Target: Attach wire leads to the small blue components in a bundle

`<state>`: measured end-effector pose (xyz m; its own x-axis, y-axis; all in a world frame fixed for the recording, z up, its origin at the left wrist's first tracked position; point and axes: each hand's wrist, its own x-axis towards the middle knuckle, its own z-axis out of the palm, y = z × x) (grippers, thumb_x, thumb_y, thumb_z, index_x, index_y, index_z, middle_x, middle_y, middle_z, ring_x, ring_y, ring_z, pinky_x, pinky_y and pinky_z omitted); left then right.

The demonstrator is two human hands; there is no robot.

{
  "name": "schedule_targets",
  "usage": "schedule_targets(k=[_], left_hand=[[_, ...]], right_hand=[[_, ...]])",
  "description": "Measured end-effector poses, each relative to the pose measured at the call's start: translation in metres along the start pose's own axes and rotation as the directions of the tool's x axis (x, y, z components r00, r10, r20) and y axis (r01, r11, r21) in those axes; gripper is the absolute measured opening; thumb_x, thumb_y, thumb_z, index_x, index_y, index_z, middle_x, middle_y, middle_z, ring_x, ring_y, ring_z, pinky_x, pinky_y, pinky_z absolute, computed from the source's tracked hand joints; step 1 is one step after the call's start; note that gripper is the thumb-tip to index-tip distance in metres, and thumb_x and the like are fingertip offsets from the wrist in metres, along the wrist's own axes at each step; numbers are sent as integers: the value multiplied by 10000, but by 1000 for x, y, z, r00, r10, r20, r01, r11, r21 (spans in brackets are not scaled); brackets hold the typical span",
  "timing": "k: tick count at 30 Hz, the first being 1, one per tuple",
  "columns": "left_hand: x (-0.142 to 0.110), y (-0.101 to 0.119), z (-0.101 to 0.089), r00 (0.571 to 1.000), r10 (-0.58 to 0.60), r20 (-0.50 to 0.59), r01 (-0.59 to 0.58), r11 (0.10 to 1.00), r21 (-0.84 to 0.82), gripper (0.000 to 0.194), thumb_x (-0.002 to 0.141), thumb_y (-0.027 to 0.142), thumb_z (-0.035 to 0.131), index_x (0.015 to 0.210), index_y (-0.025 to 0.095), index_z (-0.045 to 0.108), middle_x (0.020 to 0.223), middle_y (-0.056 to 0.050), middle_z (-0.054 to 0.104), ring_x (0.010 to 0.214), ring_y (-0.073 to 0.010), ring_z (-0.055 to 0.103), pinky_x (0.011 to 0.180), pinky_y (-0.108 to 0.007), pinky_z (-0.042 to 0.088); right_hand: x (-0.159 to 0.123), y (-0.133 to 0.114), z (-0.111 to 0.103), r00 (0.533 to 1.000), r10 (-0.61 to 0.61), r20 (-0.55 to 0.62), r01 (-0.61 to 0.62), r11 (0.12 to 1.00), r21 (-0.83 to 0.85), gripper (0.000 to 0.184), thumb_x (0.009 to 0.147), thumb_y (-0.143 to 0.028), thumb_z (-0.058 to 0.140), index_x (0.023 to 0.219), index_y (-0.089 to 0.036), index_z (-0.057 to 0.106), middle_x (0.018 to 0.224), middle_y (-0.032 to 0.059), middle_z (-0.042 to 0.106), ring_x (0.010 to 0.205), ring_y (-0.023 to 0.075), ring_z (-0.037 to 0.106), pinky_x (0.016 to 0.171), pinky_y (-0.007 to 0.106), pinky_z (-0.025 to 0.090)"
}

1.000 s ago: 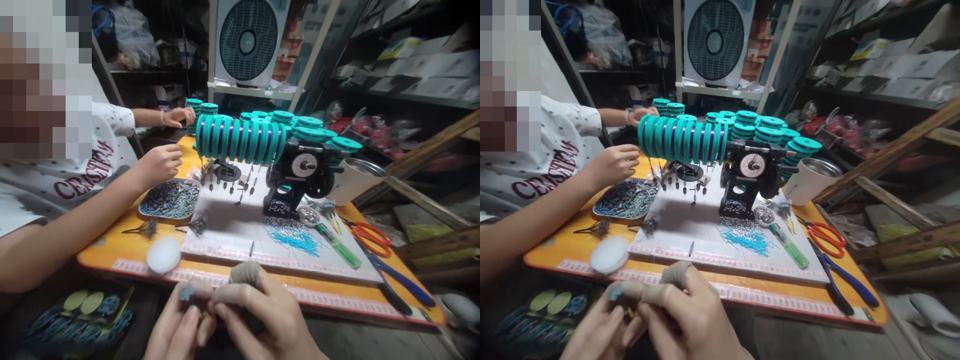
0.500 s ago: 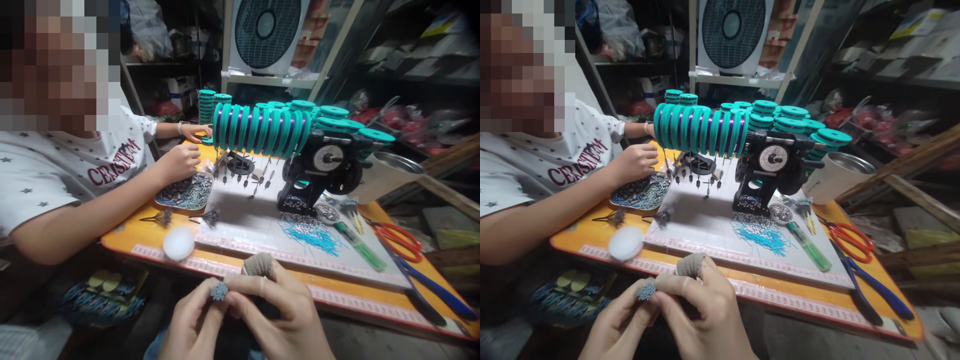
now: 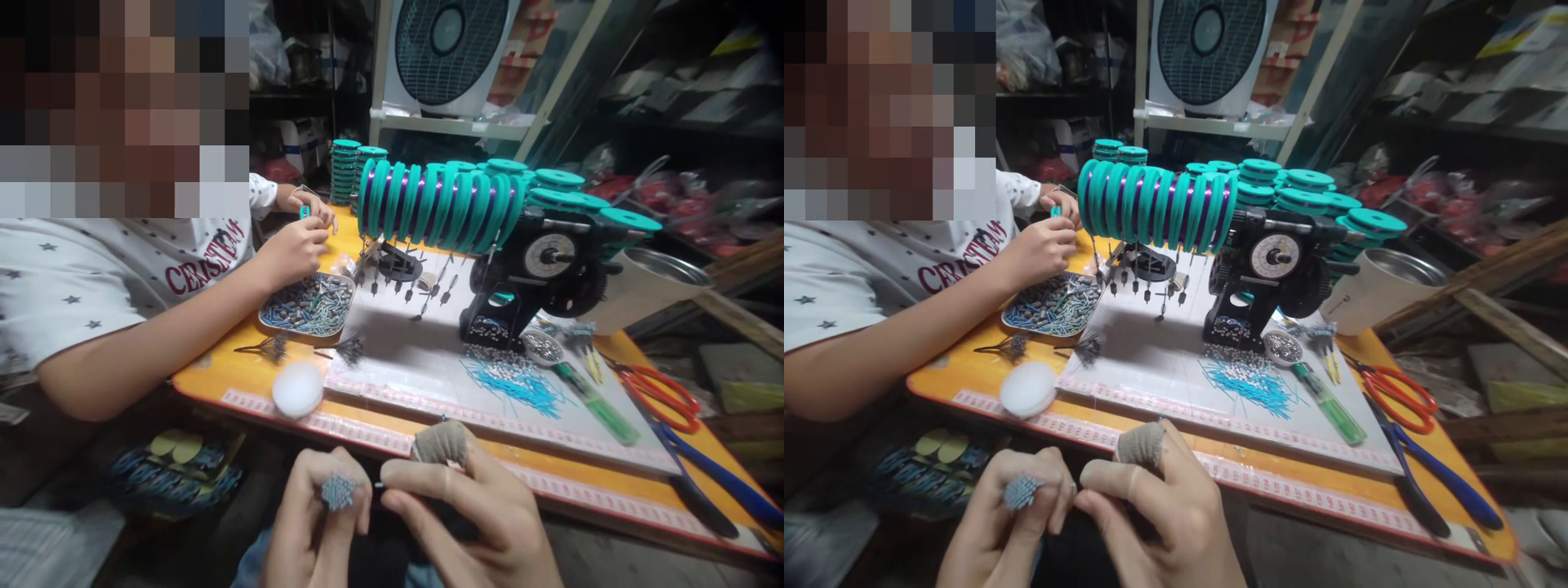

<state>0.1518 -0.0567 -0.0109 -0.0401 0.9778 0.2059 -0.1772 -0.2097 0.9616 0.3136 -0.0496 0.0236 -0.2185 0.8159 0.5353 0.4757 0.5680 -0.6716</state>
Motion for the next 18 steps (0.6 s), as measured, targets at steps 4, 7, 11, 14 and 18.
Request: schedule_targets(k=[4, 7, 11, 14, 18], left_hand=[[6, -15, -13, 913, 376, 159, -385, 923, 28, 104, 995, 255, 574, 1053, 283, 655, 681, 13, 584, 620, -145, 549, 601, -272, 467], [7, -21, -17, 906, 398, 144, -411, 909, 76, 81, 967, 307, 622, 981, 274, 695, 615, 0, 597, 569, -163, 557, 558, -300, 487], [7, -19, -15, 922, 360, 141, -380, 912, 155, 199, 915, 378, 692, 777, 236, 681, 553, -9, 586, 519, -166, 558, 504, -302, 487], [7, -18, -14, 919, 379, 106, -392, 909, 145, 226, 921, 407, 680, 767, 242, 671, 528, 3, 560, 505, -158, 547, 498, -296, 483], [7, -20, -15, 921, 372, 112, -386, 909, 155, 291, 906, 482, 678, 743, 240, 676, 509, 6, 517, 502, -159, 525, 491, -294, 457]], right_hand=[[0, 0, -6, 992, 14, 123, -9, 999, -40, 166, 890, -81, 661, 995, -178, 745, 823, 50, 649, 785, 162, 615, 704, 289, 537], [0, -2, -7, 987, 11, 161, -5, 999, -41, 166, 900, -81, 644, 998, -166, 748, 820, 56, 648, 786, 162, 616, 701, 290, 534], [0, -4, -8, 988, 3, 152, 3, 999, -41, 169, 893, -75, 643, 984, -171, 749, 810, 58, 655, 772, 164, 621, 686, 291, 541], [1, -5, -9, 992, 4, 123, 0, 1000, -31, 175, 883, -70, 649, 969, -184, 750, 785, 49, 655, 747, 164, 623, 653, 284, 548], [3, -5, -9, 993, 0, 115, 4, 999, -38, 159, 875, -65, 654, 950, -165, 753, 788, 58, 660, 754, 167, 630, 660, 284, 546]])
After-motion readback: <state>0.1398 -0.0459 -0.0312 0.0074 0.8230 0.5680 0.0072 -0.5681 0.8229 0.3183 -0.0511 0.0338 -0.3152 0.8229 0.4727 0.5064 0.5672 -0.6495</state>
